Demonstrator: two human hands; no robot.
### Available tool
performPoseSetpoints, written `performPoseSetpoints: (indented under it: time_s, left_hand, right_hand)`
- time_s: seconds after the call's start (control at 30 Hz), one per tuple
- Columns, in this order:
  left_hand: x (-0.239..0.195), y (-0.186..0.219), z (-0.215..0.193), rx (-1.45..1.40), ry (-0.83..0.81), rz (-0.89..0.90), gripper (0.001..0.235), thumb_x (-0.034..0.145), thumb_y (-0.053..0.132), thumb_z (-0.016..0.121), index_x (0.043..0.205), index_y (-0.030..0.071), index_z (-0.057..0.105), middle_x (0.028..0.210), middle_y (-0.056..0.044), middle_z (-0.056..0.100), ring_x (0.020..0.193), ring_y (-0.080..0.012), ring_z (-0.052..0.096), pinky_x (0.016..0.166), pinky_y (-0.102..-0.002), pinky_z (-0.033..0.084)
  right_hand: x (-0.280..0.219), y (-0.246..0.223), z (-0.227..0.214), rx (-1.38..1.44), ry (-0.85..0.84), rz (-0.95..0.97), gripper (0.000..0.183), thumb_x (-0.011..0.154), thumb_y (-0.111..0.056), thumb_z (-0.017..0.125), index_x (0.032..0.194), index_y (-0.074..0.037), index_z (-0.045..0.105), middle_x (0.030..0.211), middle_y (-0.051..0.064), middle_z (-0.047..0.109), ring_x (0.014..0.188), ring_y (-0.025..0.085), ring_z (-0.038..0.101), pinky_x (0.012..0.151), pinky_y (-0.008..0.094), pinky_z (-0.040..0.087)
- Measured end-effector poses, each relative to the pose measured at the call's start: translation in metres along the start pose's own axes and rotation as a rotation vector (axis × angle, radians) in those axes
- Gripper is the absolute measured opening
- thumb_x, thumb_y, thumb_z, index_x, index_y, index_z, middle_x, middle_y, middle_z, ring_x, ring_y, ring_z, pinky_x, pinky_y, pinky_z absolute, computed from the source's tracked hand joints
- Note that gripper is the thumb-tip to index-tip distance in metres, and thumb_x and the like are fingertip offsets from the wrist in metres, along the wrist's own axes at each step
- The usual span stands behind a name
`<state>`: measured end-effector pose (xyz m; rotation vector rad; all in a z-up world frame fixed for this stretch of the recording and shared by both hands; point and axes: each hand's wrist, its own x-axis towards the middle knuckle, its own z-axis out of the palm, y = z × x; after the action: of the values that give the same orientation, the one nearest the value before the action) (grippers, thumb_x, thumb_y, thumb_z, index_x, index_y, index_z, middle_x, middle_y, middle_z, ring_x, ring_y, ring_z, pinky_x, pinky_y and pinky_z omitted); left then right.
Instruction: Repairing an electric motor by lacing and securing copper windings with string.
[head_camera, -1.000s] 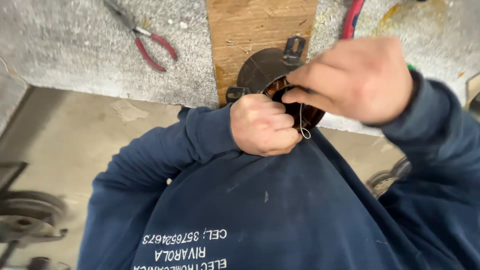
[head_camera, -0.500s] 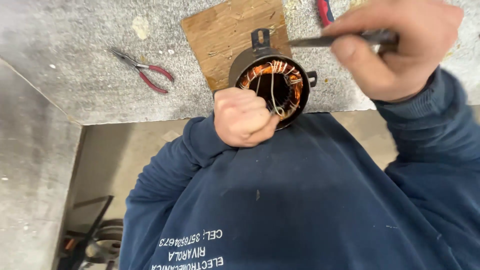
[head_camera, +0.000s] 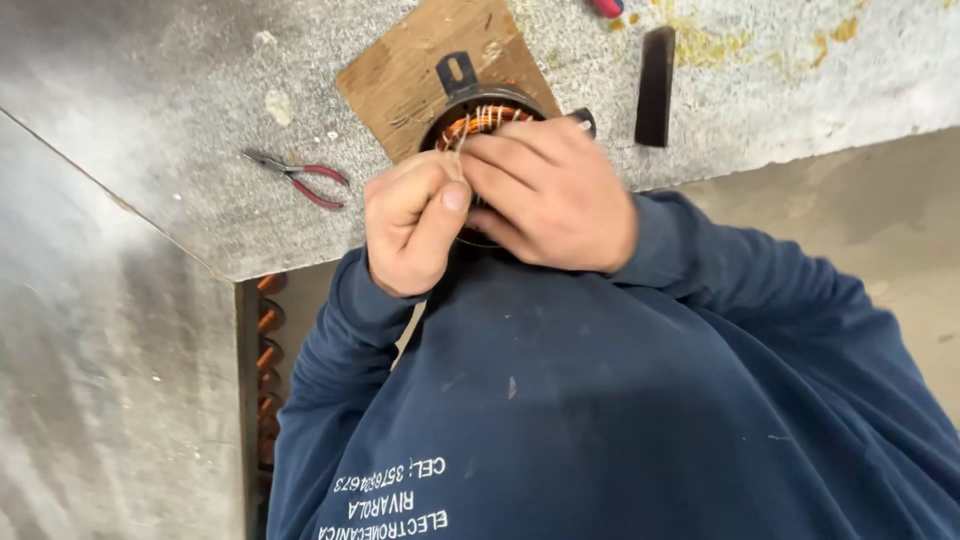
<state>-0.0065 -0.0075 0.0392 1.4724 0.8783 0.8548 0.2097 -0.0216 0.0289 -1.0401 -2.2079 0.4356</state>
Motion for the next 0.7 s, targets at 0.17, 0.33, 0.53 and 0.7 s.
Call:
performPoseSetpoints:
  time_s: [0.17, 0.33, 0.53, 0.7]
  left_hand:
    - [0.007, 0.007, -0.003, 0.273, -0.098, 0.206, 0.022, 0.099, 0.007, 0.061, 0.079, 0.000, 0.055, 0.077, -0.012, 0.058, 0.067, -0.0293, 0.057, 0.060, -0.037, 0.044]
    - [0.020, -0.017, -0.007, 0.084, -0.254, 0.232, 0.027, 0.099, 0.011, 0.060, 0.075, 0.002, 0.053, 0.073, -0.010, 0.059, 0.062, -0.0282, 0.059, 0.055, -0.038, 0.045]
    - [0.040, -0.020, -0.012, 0.089, -0.458, 0.372, 0.025, 0.093, 0.007, 0.065, 0.070, 0.004, 0.055, 0.070, -0.008, 0.058, 0.059, -0.0289, 0.057, 0.057, -0.042, 0.044]
    - [0.038, -0.027, -0.005, 0.072, -0.420, 0.426, 0.026, 0.090, 0.006, 0.067, 0.067, 0.005, 0.055, 0.067, -0.007, 0.058, 0.055, -0.0271, 0.055, 0.053, -0.042, 0.041]
  right_hand:
    - [0.007, 0.001, 0.012, 0.128, 0.016, 0.069, 0.039, 0.093, -0.025, 0.073, 0.125, -0.002, 0.070, 0.128, 0.010, 0.067, 0.120, 0.028, 0.062, 0.095, 0.042, 0.048]
    - [0.004, 0.022, 0.015, 0.276, -0.067, -0.079, 0.020, 0.090, -0.023, 0.069, 0.101, -0.006, 0.068, 0.107, 0.007, 0.069, 0.118, 0.028, 0.066, 0.095, 0.041, 0.051]
    - [0.003, 0.034, 0.023, 0.385, -0.041, -0.148, 0.017, 0.083, -0.022, 0.069, 0.088, -0.007, 0.068, 0.098, 0.008, 0.070, 0.109, 0.027, 0.069, 0.088, 0.040, 0.052]
    - [0.001, 0.039, 0.029, 0.428, 0.014, -0.165, 0.015, 0.081, -0.022, 0.072, 0.079, -0.008, 0.068, 0.086, 0.007, 0.067, 0.097, 0.026, 0.069, 0.078, 0.039, 0.051]
